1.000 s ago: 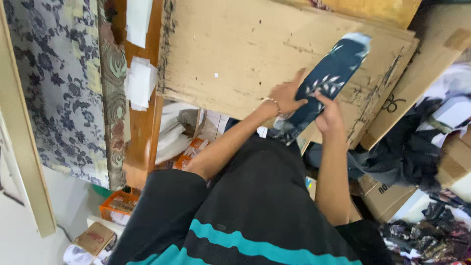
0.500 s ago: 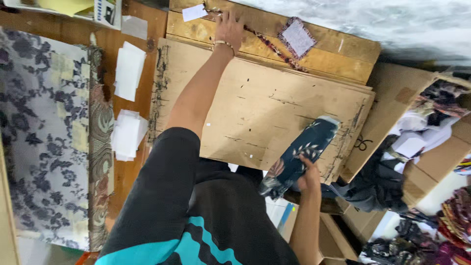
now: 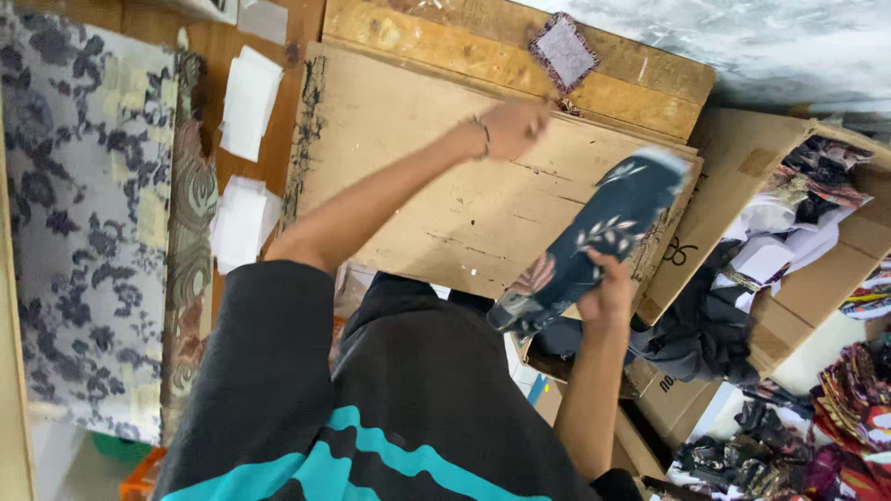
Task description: The person folds a dark blue floral-patterned garment on a wooden table, places it in a box, then unfolds it again. They insert white paper strips between layers of the fabric and smooth it out.
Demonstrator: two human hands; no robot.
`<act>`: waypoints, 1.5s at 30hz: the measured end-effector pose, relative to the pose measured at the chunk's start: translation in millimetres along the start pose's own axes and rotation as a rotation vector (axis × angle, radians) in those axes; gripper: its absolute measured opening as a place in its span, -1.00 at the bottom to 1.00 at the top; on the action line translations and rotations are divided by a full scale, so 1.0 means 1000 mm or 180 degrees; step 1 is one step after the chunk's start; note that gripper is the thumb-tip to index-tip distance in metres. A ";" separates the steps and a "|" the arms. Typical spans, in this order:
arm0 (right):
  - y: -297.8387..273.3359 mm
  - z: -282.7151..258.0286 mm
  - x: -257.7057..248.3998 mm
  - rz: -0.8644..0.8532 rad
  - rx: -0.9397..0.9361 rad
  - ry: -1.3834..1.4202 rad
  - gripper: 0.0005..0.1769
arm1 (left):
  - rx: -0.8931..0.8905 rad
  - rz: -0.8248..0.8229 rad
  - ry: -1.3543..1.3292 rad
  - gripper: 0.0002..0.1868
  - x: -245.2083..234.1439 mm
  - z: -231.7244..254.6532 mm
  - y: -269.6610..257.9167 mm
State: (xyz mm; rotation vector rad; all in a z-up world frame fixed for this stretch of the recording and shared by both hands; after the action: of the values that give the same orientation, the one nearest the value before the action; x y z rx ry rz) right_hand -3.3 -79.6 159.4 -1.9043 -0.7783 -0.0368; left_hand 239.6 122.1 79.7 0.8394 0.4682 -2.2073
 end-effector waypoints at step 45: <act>0.055 0.079 0.036 -0.3015 -0.1233 -0.5553 -0.66 | -0.4090 0.1392 -0.3476 -0.75 0.199 -0.077 -0.283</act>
State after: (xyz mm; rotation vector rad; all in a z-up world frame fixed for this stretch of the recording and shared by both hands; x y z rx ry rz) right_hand 29.8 -10.7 91.3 -1.2986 -2.8886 1.0534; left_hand -40.0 256.6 -90.9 -0.8317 0.8244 -1.2096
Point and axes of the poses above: each hand's wrist, its own y-axis towards the middle knuckle, its own x-axis out of the palm, z = x × y, the point moved 6 cm from there along y, towards the middle knuckle, and after that the axes turned 14 degrees about y, right-handed, at the moved point
